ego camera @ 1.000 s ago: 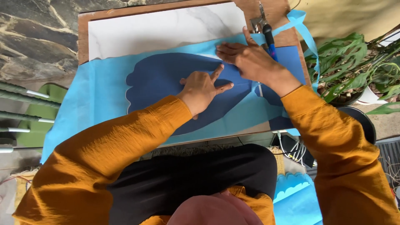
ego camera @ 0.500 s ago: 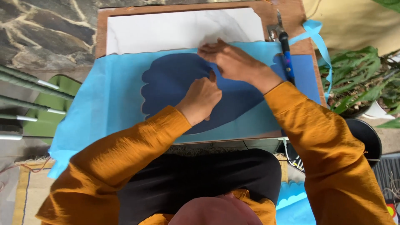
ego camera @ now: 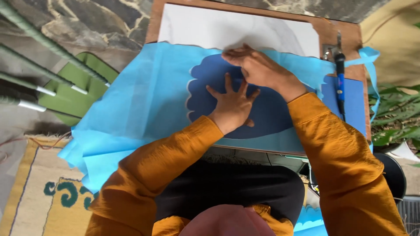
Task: Using a heat tool to cut a decorative pattern into fabric using a template.
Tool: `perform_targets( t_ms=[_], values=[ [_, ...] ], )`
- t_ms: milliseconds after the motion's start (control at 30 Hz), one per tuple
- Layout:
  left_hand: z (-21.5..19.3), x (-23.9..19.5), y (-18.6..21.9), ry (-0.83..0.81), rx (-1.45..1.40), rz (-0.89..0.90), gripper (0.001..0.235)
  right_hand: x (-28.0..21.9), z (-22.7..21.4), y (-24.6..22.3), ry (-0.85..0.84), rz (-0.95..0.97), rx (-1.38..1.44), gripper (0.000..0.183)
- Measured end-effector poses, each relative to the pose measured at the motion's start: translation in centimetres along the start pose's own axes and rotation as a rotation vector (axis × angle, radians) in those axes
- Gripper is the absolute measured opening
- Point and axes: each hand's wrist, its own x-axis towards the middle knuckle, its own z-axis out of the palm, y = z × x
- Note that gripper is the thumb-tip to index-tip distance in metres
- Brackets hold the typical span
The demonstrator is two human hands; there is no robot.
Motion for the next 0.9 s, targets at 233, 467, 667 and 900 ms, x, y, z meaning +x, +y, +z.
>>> perform_targets(
  t_ms=[233,467,667,900],
  values=[
    [0.0,-0.1,-0.6,-0.008,-0.055,0.046,0.09,1.0,1.9,1.5,-0.033,0.026,-0.297,0.068],
    [0.6,-0.4,-0.9,0.069,-0.052,0.078,0.089,1.1,1.7,1.6,-0.11,0.037,-0.431,0.062],
    [0.6,-0.5,-0.8,0.068,-0.002,0.043,0.094,0.6,-0.2,3.6,0.412,0.226,-0.127,0.017],
    [1.2,0.6,-0.8,0.123,0.036,0.01,0.101,3.6,1.6,3.3,0.252,0.71,-0.059,0.026]
  ],
)
